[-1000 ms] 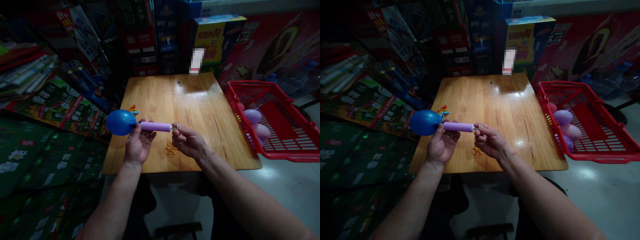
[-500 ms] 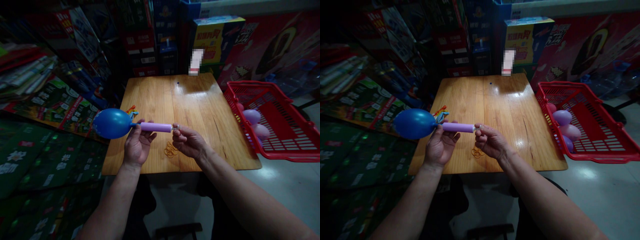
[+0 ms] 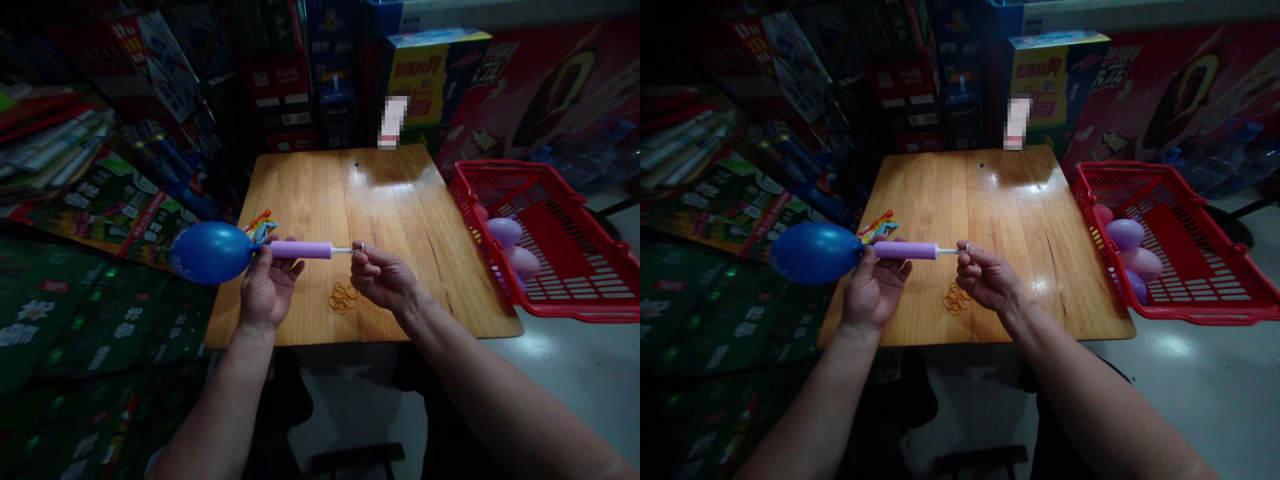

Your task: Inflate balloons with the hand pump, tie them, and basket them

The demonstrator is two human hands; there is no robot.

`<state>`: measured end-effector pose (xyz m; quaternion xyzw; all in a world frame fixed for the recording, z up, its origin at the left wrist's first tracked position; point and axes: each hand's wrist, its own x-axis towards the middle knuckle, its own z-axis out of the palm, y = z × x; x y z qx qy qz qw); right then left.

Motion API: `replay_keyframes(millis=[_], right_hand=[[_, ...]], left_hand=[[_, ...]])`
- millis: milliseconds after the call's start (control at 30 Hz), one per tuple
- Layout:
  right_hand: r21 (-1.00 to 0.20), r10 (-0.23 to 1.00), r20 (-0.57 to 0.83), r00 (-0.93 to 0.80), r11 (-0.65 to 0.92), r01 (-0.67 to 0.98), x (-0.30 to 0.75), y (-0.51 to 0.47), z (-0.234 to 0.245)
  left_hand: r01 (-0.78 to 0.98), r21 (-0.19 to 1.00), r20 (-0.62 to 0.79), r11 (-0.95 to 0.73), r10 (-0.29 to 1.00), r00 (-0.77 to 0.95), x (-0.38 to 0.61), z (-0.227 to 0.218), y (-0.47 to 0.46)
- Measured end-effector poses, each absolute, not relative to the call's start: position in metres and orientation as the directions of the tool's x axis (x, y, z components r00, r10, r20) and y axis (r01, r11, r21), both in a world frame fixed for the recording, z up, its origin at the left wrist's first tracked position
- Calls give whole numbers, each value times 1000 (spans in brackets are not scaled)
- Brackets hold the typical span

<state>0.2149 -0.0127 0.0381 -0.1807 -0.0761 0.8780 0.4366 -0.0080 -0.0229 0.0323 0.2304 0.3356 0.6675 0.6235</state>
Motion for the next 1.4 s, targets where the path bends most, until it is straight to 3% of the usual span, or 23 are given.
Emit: replay_keyframes(millis=[167, 400, 667, 900, 1233, 1400], right_hand=[[-326, 776, -232, -586, -630, -705, 210, -15, 38], [-305, 834, -222, -505, -552, -777, 229, -10, 49], [-318, 776, -222, -590, -629, -709, 206, -18, 37], [-323, 825, -234, -515, -565, -759, 229, -10, 49], [-334, 768, -245, -591, -639, -692, 207, -15, 38], [-356, 821, -252, -512, -571, -740, 228, -9, 52]], left_hand=[[-680, 731, -136, 62, 989, -57, 1, 30, -26], [-667, 743, -85, -66, 978, -192, -16, 39, -20], [-652, 757, -126, 44, 989, -80, 2, 32, -27], [-669, 740, -95, -67, 975, -203, -20, 40, -18], [-665, 745, -148, 59, 986, -78, 0, 34, -25], [-654, 754, -88, -69, 975, -204, -21, 42, -18]])
